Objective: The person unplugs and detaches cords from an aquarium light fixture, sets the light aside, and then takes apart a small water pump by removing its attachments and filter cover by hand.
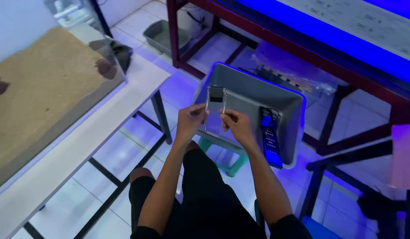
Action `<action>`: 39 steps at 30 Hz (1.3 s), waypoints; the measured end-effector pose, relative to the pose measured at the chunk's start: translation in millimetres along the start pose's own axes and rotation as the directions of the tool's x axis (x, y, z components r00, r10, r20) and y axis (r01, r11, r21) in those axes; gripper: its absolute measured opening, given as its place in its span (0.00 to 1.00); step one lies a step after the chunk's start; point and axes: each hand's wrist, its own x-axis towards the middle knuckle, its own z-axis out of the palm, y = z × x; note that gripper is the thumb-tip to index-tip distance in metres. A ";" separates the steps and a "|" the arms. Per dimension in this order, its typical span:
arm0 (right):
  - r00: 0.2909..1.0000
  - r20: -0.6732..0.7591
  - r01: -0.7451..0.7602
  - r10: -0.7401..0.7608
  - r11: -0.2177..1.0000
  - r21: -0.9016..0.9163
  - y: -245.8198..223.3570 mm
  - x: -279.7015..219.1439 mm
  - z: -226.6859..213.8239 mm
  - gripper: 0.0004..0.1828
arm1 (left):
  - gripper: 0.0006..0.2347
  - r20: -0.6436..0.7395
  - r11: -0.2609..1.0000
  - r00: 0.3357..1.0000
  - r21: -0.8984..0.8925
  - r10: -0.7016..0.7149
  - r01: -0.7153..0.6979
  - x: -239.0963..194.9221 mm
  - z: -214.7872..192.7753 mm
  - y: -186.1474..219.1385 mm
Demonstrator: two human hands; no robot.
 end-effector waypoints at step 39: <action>0.803 0.047 -0.073 0.594 0.176 -0.982 162.5 68.5 -134.9 0.22 | 0.14 0.260 0.627 0.840 0.770 -0.477 0.118 127.4 202.4 -288.7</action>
